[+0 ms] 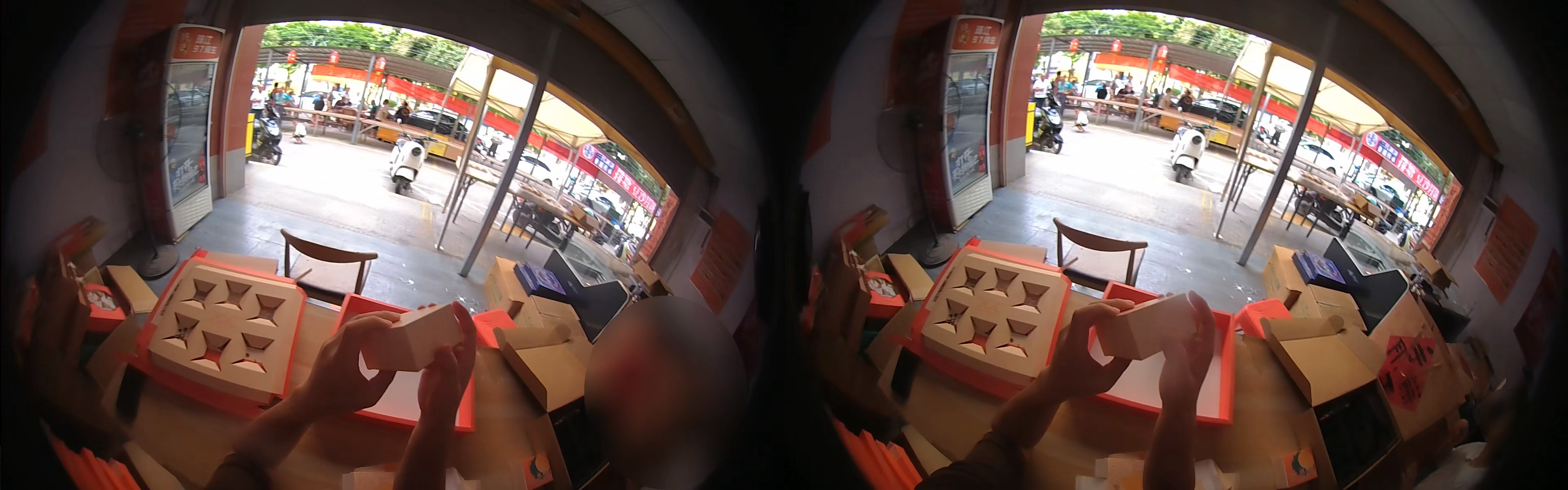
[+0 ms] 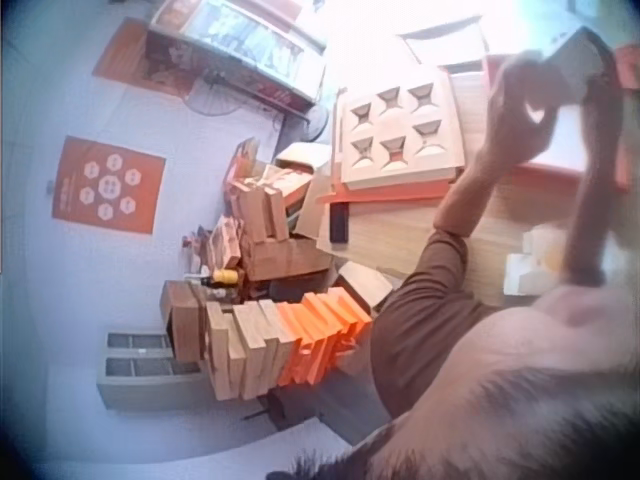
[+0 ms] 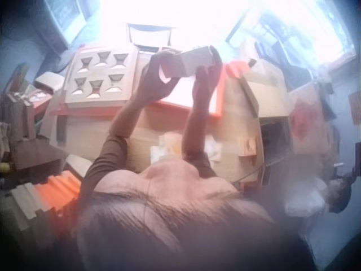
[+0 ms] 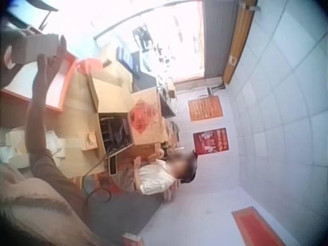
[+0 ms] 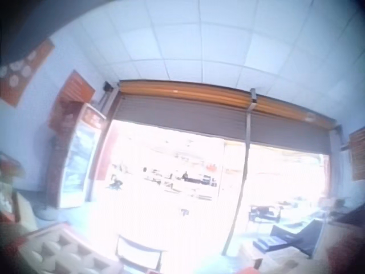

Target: The person assembles small square paper boxes by folding flat pieces into shape and placing them into a red tray. The person repeats this process multiple times, handling each box individually and arranging them in the tray.

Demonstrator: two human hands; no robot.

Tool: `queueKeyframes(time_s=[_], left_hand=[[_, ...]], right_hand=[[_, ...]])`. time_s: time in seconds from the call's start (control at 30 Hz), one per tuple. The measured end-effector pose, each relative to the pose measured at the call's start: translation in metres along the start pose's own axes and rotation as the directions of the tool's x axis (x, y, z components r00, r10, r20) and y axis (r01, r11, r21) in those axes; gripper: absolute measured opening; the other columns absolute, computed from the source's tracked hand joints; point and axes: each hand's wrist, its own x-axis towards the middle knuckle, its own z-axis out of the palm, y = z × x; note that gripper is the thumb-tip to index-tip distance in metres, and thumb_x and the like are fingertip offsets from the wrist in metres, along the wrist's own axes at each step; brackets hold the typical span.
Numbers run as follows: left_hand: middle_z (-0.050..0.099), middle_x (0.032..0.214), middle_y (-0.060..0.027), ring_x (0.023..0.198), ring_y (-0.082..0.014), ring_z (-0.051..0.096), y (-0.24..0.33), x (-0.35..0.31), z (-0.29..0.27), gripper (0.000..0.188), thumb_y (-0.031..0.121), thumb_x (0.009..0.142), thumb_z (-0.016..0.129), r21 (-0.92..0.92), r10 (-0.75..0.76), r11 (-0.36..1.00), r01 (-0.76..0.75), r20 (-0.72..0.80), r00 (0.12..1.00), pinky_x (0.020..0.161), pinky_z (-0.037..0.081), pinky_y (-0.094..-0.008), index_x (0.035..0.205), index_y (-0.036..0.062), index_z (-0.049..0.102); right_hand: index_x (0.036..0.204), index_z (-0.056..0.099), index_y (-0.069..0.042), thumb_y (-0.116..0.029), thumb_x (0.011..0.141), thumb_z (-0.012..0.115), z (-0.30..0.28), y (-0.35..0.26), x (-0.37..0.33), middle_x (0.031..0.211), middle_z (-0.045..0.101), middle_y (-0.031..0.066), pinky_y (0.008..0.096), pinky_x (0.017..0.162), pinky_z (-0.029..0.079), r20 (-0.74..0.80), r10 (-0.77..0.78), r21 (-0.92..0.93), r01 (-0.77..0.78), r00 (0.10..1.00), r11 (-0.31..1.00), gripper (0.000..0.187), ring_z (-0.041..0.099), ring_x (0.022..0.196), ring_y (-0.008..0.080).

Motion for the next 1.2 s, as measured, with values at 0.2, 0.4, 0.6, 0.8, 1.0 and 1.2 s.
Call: queueKeyframes(time_s=[0.2, 0.4, 0.6, 0.8, 1.0, 1.2], left_hand=[[0.056, 0.123, -0.0171, 0.111, -0.0267, 0.059, 0.001, -0.001, -0.006, 0.063, -0.004, 0.074, 0.075, -0.205, -0.057, 0.977, 0.064, 0.038, 0.998, 0.09, 0.05, -0.0373, 0.126, 0.0052, 0.04], [0.049, 0.12, -0.0141, 0.11, -0.0243, 0.052, 0.0, -0.008, -0.012, 0.063, 0.006, 0.073, 0.071, -0.275, -0.213, 0.926, 0.258, 0.184, 0.96, 0.092, 0.044, -0.0385, 0.126, 0.0048, 0.037], [0.05, 0.117, -0.0155, 0.108, -0.0268, 0.053, 0.002, -0.01, -0.012, 0.063, 0.007, 0.072, 0.07, -0.204, -0.181, 0.956, 0.21, 0.155, 0.971, 0.092, 0.044, -0.0402, 0.126, 0.0029, 0.038], [0.057, 0.109, -0.0147, 0.096, -0.0268, 0.061, 0.014, -0.005, -0.003, 0.062, 0.014, 0.075, 0.077, -0.1, -0.181, 0.976, 0.194, 0.124, 0.976, 0.081, 0.05, -0.0383, 0.124, 0.0026, 0.041], [0.064, 0.103, -0.0147, 0.091, -0.0278, 0.067, 0.02, 0.001, -0.001, 0.064, 0.024, 0.076, 0.084, -0.025, -0.205, 0.978, 0.208, 0.079, 0.976, 0.076, 0.054, -0.0393, 0.122, 0.0024, 0.045], [0.065, 0.104, -0.0157, 0.091, -0.031, 0.068, 0.021, 0.003, -0.004, 0.066, 0.024, 0.075, 0.085, -0.004, -0.251, 0.968, 0.252, 0.1, 0.963, 0.075, 0.055, -0.0406, 0.123, 0.002, 0.045]], right_hand=[[0.12, 0.056, 0.003, -0.029, 0.087, 0.061, -0.013, 0.012, 0.001, 0.11, 0.062, 0.0091, 0.0325, 0.093, 0.044, 0.05, -0.06, 0.044, 0.057, 0.997, 0.997, 0.046, 0.057, 0.105, 0.0174], [0.111, 0.061, 0.002, -0.049, 0.089, 0.06, -0.007, 0.002, -0.003, 0.104, 0.063, 0.008, 0.0326, 0.089, 0.044, 0.054, -0.095, -0.177, 0.103, 0.994, 0.979, 0.055, 0.058, 0.099, 0.0173], [0.107, 0.061, 0.001, -0.06, 0.087, 0.06, 0.001, -0.003, -0.002, 0.098, 0.062, 0.0066, 0.0318, 0.085, 0.044, 0.05, -0.066, -0.175, 0.074, 0.997, 0.982, 0.065, 0.057, 0.094, 0.0169], [0.097, 0.055, -0.002, -0.072, 0.081, 0.061, -0.005, 0.009, -0.004, 0.093, 0.06, 0.0067, 0.0288, 0.074, 0.046, 0.076, -0.019, -0.055, 0.024, 0.997, 0.998, 0.072, 0.056, 0.084, 0.0142], [0.097, 0.053, -0.003, -0.074, 0.081, 0.06, 0.0, 0.007, -0.003, 0.094, 0.061, 0.0073, 0.0289, 0.072, 0.046, 0.01, -0.065, -0.109, 0.066, 0.998, 0.992, 0.073, 0.056, 0.083, 0.0131], [0.095, 0.052, -0.004, -0.07, 0.083, 0.061, 0.003, 0.006, -0.004, 0.086, 0.057, 0.0036, 0.0259, 0.069, 0.045, -0.005, -0.086, -0.126, 0.084, 0.996, 0.988, 0.068, 0.054, 0.081, 0.01]])
